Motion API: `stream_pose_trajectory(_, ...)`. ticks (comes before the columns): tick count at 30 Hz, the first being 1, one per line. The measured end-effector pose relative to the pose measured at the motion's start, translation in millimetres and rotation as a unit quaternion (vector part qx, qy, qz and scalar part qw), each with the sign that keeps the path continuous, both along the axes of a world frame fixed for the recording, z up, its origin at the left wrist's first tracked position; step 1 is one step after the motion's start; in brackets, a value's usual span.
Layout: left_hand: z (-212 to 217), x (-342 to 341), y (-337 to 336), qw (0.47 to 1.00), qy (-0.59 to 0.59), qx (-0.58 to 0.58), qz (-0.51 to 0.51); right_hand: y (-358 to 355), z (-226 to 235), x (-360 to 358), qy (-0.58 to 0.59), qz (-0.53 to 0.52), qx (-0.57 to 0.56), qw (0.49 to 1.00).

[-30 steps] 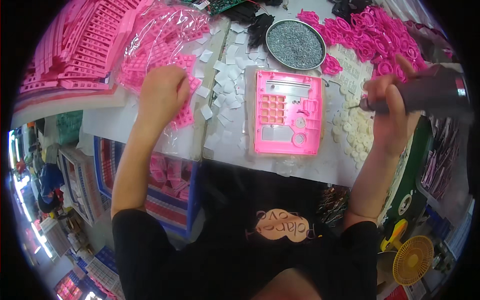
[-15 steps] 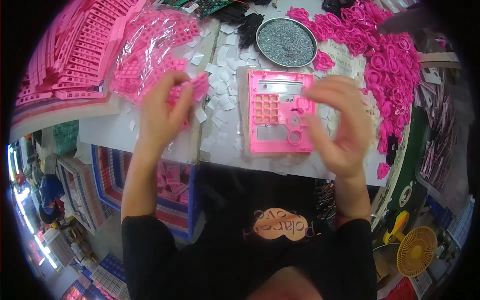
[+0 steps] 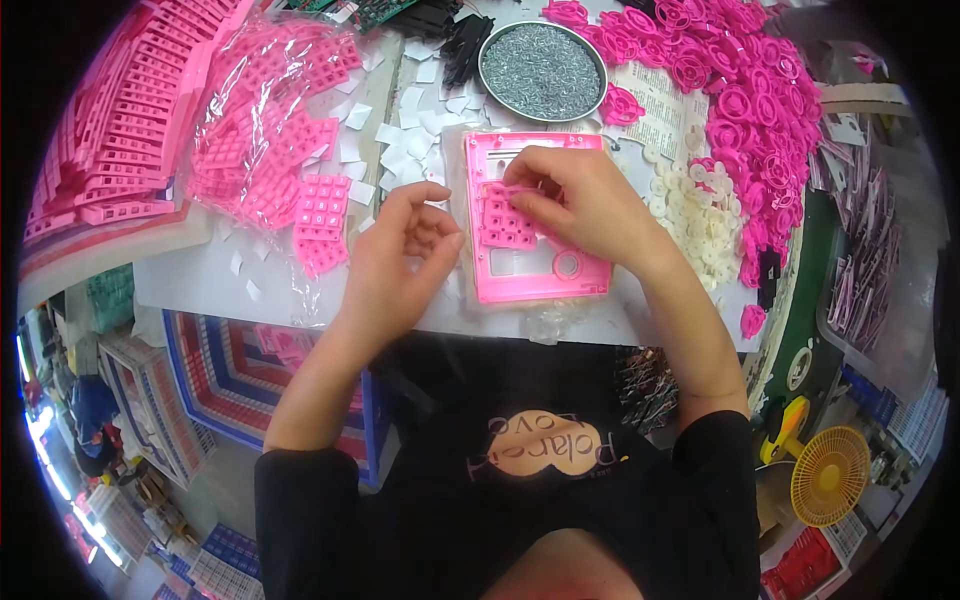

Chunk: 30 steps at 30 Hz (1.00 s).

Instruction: Assembling a pink Hello Kitty toy piggy bank by installing the internal circuit board and using a hot glue gun to secure components.

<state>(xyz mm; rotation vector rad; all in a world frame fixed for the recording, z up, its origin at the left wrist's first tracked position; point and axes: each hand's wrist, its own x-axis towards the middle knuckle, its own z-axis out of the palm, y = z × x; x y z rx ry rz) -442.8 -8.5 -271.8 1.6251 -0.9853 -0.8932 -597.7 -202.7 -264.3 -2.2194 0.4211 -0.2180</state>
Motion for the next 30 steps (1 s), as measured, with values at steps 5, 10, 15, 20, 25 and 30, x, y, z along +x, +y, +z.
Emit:
stream_pose_trajectory(5,-2,3,0,0.999,-0.039,-0.003,-0.004,1,-12,5,-0.067,0.000,-0.109,0.992)
stream_pose_trajectory(10,5,20,0,0.997,-0.080,0.000,0.019,9,0,-18,-0.104,-0.002,-0.221,0.970)
stream_pose_trajectory(15,37,65,-37,0.956,-0.291,0.031,-0.014,50,5,-37,0.077,0.122,-0.269,0.952)
stream_pose_trajectory(20,37,126,-111,0.897,-0.441,0.012,0.005,60,5,-35,0.105,0.144,-0.286,0.942)
stream_pose_trajectory(25,39,168,-172,0.808,-0.580,0.105,0.017,61,9,-33,0.119,0.150,-0.301,0.934)
stream_pose_trajectory(30,15,107,-187,0.839,-0.510,0.168,-0.082,61,4,-35,0.115,0.129,-0.285,0.943)
